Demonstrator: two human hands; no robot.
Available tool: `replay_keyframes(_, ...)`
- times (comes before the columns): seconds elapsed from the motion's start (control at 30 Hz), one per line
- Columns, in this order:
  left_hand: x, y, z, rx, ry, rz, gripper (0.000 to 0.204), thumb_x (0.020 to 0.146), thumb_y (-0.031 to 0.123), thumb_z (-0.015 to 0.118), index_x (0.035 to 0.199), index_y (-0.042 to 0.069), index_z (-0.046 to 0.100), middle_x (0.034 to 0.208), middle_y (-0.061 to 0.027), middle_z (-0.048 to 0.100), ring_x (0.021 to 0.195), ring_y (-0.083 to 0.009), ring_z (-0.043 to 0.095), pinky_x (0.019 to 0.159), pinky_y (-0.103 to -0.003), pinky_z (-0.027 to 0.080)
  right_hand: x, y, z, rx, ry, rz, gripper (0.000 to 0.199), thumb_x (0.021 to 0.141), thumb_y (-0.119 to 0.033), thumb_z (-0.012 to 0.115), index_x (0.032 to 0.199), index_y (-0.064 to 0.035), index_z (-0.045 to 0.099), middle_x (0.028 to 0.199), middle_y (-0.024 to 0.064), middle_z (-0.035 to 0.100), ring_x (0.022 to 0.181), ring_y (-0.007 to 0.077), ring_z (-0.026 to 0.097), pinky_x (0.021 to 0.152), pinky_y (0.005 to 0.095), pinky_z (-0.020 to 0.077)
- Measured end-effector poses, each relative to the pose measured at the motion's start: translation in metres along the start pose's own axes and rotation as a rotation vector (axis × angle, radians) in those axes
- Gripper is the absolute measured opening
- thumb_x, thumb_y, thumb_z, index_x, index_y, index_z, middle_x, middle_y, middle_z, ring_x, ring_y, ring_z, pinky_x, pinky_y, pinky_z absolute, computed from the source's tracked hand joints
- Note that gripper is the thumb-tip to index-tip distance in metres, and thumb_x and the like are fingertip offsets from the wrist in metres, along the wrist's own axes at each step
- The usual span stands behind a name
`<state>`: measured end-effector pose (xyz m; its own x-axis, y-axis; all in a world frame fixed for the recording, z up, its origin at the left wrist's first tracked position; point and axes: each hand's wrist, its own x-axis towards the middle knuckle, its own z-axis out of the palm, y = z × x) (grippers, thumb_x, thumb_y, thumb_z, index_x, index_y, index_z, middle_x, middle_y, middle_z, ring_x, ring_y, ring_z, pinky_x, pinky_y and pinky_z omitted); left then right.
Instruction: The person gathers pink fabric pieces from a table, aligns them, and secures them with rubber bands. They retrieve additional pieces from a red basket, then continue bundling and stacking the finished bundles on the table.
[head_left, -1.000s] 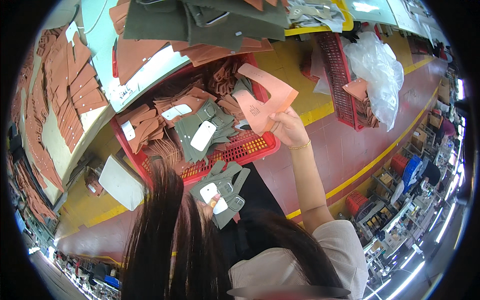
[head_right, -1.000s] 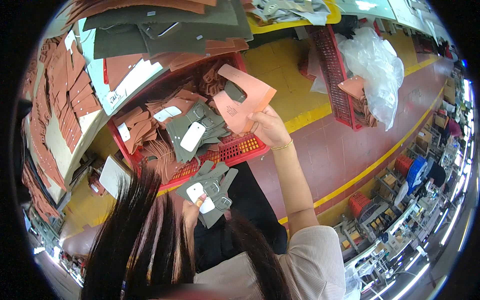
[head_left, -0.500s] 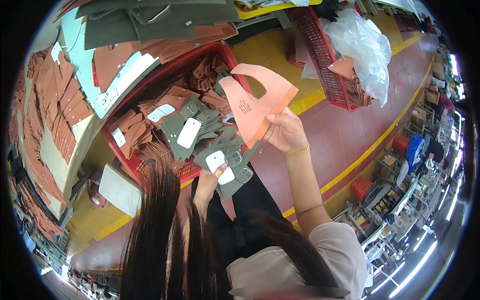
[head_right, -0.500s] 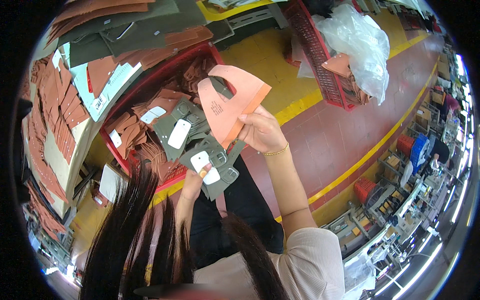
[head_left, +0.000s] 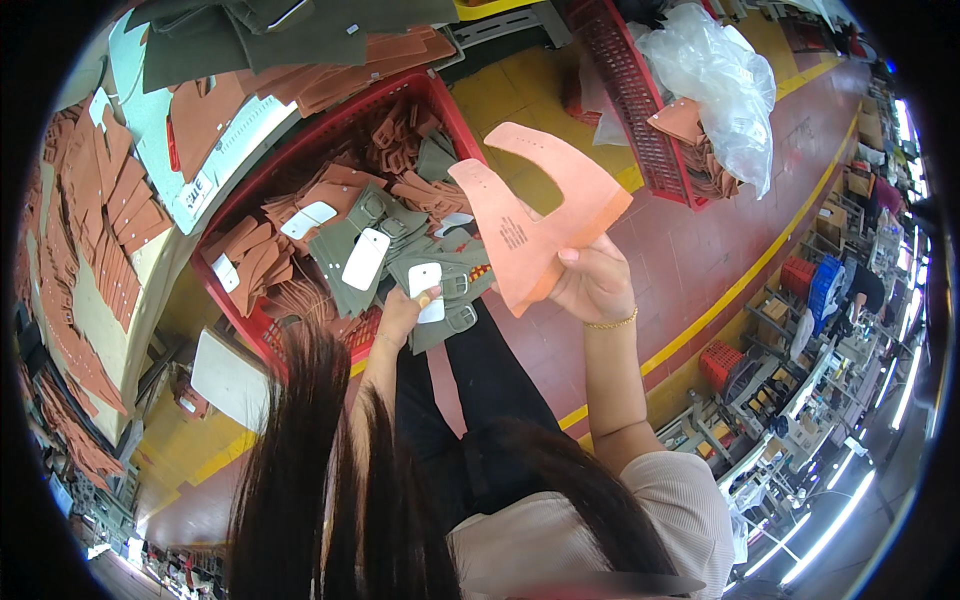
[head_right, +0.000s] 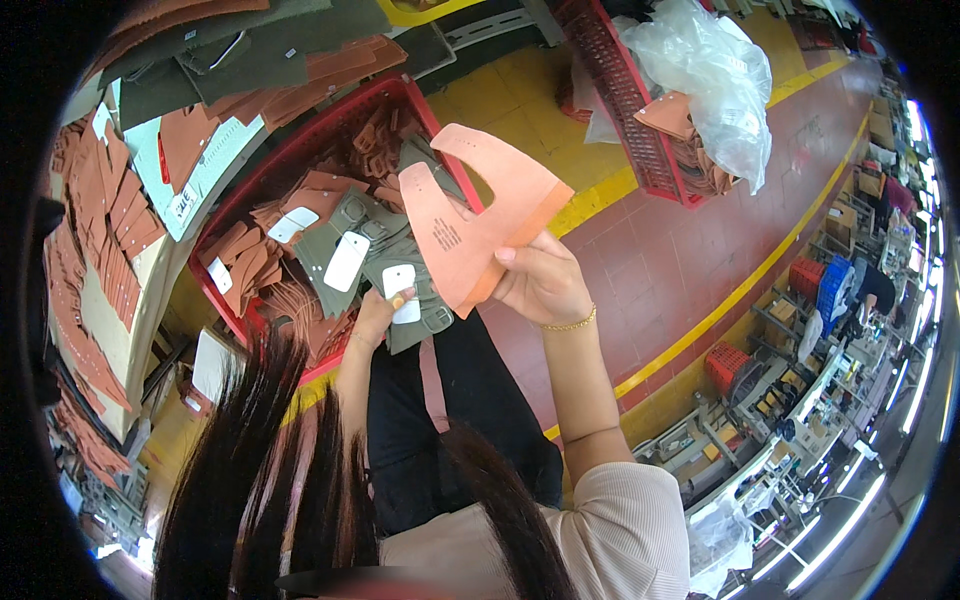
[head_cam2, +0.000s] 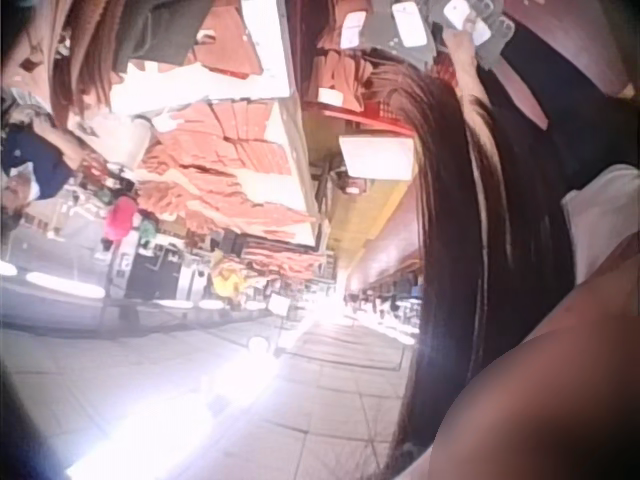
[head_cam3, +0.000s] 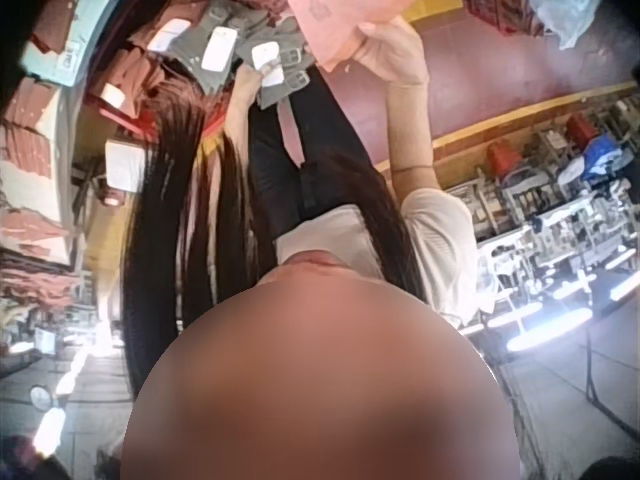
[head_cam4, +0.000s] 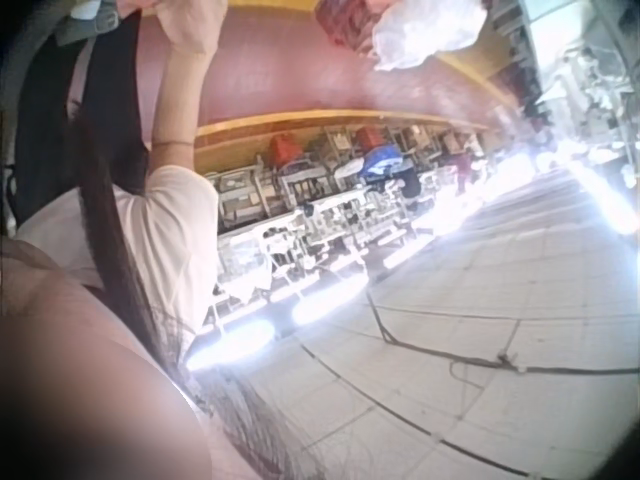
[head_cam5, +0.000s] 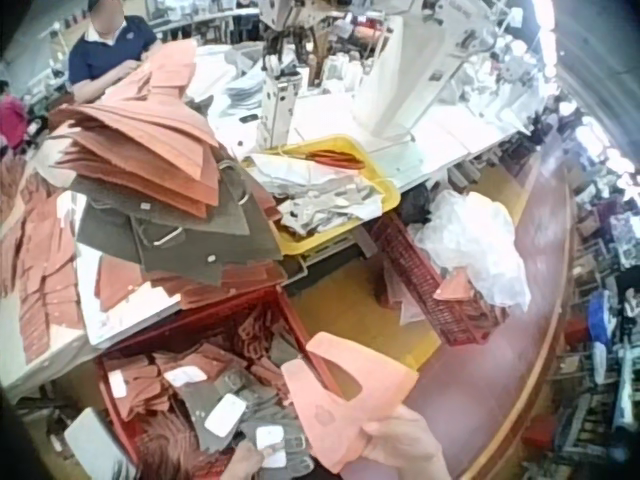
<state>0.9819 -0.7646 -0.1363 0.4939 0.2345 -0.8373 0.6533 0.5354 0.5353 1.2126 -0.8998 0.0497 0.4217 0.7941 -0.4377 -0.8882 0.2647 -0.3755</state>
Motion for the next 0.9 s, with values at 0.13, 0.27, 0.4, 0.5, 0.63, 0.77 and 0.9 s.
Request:
replay_keyframes(0.13,-0.002,0.014,-0.002,0.077,-0.038,0.002,0.041,0.079,0.017,0.076,0.110,-0.003,0.059,0.100,-0.0095,0.066,0.085,-0.0151,0.063,0.075,-0.029,0.050,0.001,0.002,0.002,0.009,-0.061,-0.020,0.055,0.090,0.002,0.044,0.142,0.0018,0.024,0.139,0.0218,0.040,0.126,0.0333,0.047,0.099,0.0505,0.0449)
replay_keyframes(0.27,-0.005,0.021,0.000,0.068,-0.045,0.011,0.043,0.078,0.016,0.076,0.112,-0.003,0.059,0.101,-0.0093,0.066,0.086,-0.0150,0.063,0.075,-0.029,0.050,0.003,0.005,0.004,0.015,-0.134,-0.029,0.057,0.090,0.000,0.045,0.142,0.0021,0.023,0.141,0.0275,0.037,0.127,0.0377,0.045,0.097,0.0531,0.0453)
replay_keyframes(0.4,-0.008,0.028,0.002,0.088,-0.043,-0.008,0.044,0.079,0.018,0.075,0.113,-0.003,0.058,0.100,-0.0090,0.066,0.086,-0.0153,0.063,0.076,-0.030,0.050,0.001,0.008,0.003,0.037,-0.187,-0.054,0.058,0.088,0.001,0.046,0.142,0.0032,0.024,0.136,0.0327,0.041,0.125,0.0412,0.046,0.097,0.0542,0.0453)
replay_keyframes(0.5,-0.004,0.033,0.002,0.239,-0.078,-0.041,0.045,0.079,0.022,0.075,0.112,-0.004,0.058,0.100,-0.0112,0.067,0.087,-0.0180,0.064,0.077,-0.031,0.050,-0.002,0.006,0.002,0.057,-0.263,-0.041,0.057,0.087,0.002,0.046,0.140,0.0046,0.027,0.130,0.0341,0.046,0.124,0.0428,0.046,0.098,0.0558,0.0431)
replay_keyframes(0.63,0.016,0.032,0.001,0.643,-0.008,-0.016,0.047,0.078,0.026,0.076,0.109,-0.003,0.057,0.102,-0.0191,0.066,0.093,-0.0304,0.065,0.081,-0.038,0.050,-0.012,-0.002,0.002,-0.060,-0.147,-0.105,0.054,0.086,0.001,0.047,0.138,0.0061,0.032,0.128,0.0334,0.048,0.127,0.0439,0.043,0.102,0.0569,0.0383)
replay_keyframes(0.77,0.016,0.023,0.001,0.896,0.218,0.010,0.050,0.078,0.027,0.073,0.114,-0.001,0.053,0.105,-0.0241,0.063,0.099,-0.0407,0.061,0.085,-0.045,0.048,-0.024,-0.002,0.002,-0.422,0.050,-0.156,0.050,0.086,0.000,0.046,0.135,0.0056,0.039,0.129,0.0239,0.053,0.126,0.0374,0.046,0.104,0.0494,0.0369)
replay_keyframes(0.9,-0.013,0.028,0.015,1.043,0.420,0.248,0.062,0.081,0.031,0.069,0.131,0.004,0.045,0.118,-0.0238,0.053,0.114,-0.0369,0.052,0.092,-0.045,0.045,-0.025,0.022,-0.003,-1.188,0.144,0.000,0.045,0.087,0.000,0.043,0.132,0.0040,0.044,0.128,0.0224,0.054,0.122,0.0310,0.051,0.102,0.0412,0.0405)
